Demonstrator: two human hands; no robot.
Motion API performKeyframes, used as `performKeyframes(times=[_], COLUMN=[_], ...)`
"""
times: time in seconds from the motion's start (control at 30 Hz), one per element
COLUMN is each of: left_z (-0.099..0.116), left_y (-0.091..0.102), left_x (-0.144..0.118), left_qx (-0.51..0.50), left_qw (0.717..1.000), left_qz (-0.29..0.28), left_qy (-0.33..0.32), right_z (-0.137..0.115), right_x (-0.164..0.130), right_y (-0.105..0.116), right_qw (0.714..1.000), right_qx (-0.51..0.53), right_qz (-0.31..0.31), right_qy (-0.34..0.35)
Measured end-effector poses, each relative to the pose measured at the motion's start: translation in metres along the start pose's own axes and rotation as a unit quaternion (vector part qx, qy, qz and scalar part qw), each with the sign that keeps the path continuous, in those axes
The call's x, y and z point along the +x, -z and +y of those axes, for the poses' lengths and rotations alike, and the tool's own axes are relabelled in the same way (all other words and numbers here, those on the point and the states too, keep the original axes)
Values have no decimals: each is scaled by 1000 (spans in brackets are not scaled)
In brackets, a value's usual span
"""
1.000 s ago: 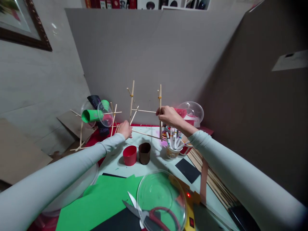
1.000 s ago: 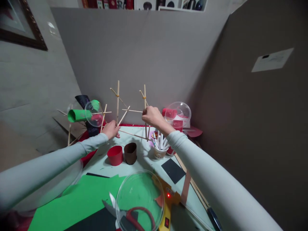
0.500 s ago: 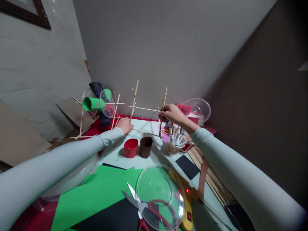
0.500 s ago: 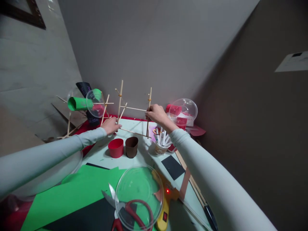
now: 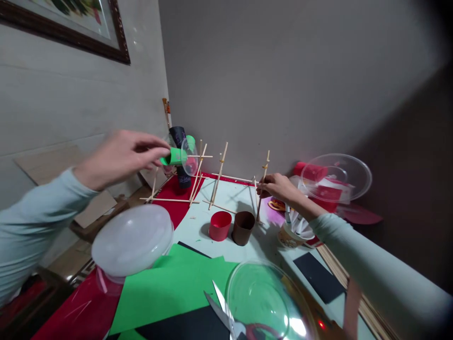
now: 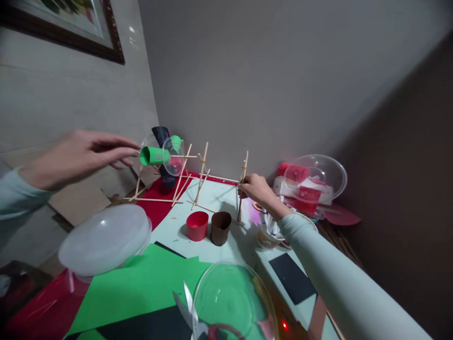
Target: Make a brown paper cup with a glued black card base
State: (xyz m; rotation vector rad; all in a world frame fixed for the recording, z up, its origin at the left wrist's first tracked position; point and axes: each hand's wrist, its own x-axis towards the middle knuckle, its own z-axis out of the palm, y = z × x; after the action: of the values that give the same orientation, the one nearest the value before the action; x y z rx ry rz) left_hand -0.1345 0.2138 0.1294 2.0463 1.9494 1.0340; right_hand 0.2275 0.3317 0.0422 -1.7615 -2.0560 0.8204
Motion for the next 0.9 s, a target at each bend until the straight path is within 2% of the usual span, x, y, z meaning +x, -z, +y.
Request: performKeyframes(times=[0.07,0.13,0.27,0.37,0.5,0.63,0.73,0.9], left_z=[-39,-84,-165,-202,-225,-235,-242,-253], left_y=[15,14,-13,-36,-64,-86,-93,-93], left_x=[8,17,23,14,7,13,18,24], left_qx=[-27,-46,-64,-91,-151,-167,-167,-168], left_qw=[998,993,965,945,928,923,922,917], left_qz=[32,13,-115,-189,-252,-270,-282,-310], left_qy=[51,112,227,252,229,218,206,185], right_z=[0,-1,-5,-8,-9,-9,-6,1], right_x=[2,4,3,1,0,-1,1,6], right_y=[-2,-3,-2,-1,-1,-3,-3,-3], right_qw=[1000,1000,999,997,994,994,994,995], right_qx=[-5,-14,-32,-49,-67,-64,-59,-51], right_qz=[-8,-12,-5,2,4,1,2,3], right_qy=[-11,-22,-41,-60,-83,-91,-92,-87])
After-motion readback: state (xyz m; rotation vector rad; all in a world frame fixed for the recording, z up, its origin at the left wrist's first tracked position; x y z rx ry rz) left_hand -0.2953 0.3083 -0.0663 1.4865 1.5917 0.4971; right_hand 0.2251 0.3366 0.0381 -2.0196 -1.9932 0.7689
